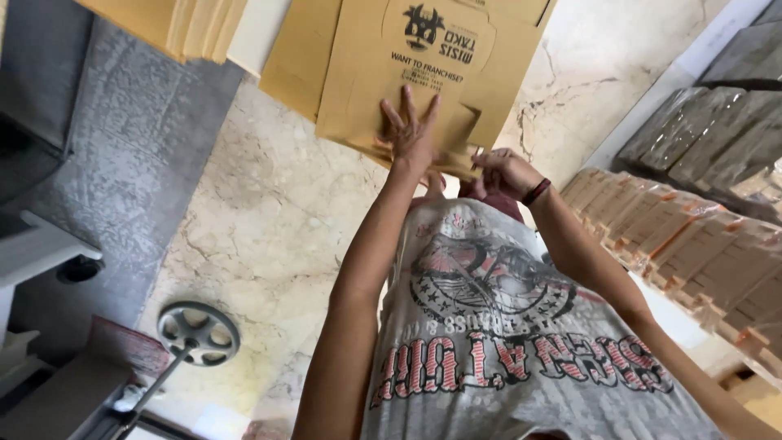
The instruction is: Folding flat cardboard sheets into specific shapes and stacking the finished products.
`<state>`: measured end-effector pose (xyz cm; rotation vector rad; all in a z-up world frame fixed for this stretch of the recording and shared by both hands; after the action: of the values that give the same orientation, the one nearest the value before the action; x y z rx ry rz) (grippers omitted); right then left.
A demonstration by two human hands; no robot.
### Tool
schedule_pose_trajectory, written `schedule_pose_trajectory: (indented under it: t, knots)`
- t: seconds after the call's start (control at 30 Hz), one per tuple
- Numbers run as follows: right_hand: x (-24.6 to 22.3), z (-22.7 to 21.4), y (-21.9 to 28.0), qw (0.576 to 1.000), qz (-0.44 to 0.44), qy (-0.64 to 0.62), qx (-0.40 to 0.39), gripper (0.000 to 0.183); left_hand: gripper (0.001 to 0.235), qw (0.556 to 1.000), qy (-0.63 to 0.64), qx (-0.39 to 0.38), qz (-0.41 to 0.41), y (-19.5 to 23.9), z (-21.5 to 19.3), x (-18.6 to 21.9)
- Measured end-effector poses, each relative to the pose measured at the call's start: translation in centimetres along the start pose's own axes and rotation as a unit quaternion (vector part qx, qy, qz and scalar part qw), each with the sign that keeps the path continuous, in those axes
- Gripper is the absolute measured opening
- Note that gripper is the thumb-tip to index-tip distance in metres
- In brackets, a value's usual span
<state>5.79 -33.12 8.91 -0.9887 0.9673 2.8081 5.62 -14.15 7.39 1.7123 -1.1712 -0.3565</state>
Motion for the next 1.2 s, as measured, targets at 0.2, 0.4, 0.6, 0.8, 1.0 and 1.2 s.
schedule_pose_trajectory:
  t: [0.2, 0.4, 0.6, 0.8, 1.0, 1.2]
  knots:
    - [-2.0, -4.5, -1.2, 0.974, 0.071, -0.039, 0.211, 0.037, 0.107, 0.988, -0.106, 0.108, 0.017, -4.5, -0.6, -0.6]
    - [0.3, -9.3, -4.3, 0.984, 0.036, 0.002, 0.174, 0.022, 0.130, 0.991, -0.004, 0.132, -0.017, -8.9, -2.0, 5.5]
    - [2.8, -12.5, -6.2, 0.901, 0.016, 0.333, 0.279, 0.052, 0.148, 0.982, 0.158, 0.065, -0.080, -10.7, -2.2, 7.0]
    - [-3.3, -7.3, -5.0, 0.977, 0.002, 0.058, 0.204, 0.022, 0.149, 0.982, 0.145, 0.085, -0.090, -10.7, -2.5, 7.3]
    - [-2.7, -6.2, -6.9, 0.953, -0.005, -0.238, 0.189, 0.026, 0.115, 0.991, 0.081, 0.045, -0.093, -9.1, -3.9, 6.7]
    - [-0.4, -8.8, -8.5, 0.924, 0.001, -0.213, 0.318, 0.061, 0.111, 0.989, 0.004, 0.109, -0.098, -11.0, -1.6, 6.6]
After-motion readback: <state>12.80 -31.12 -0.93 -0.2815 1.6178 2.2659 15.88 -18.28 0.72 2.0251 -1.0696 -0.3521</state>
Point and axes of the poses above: each hand's wrist, its own y-axis away from the middle knuckle, its own z-axis out of the palm, x = y × z, the point moved 6 cm from there along -y, towards the middle knuckle, and after that the axes turned 12 degrees about -x, right-handed, at the moved point
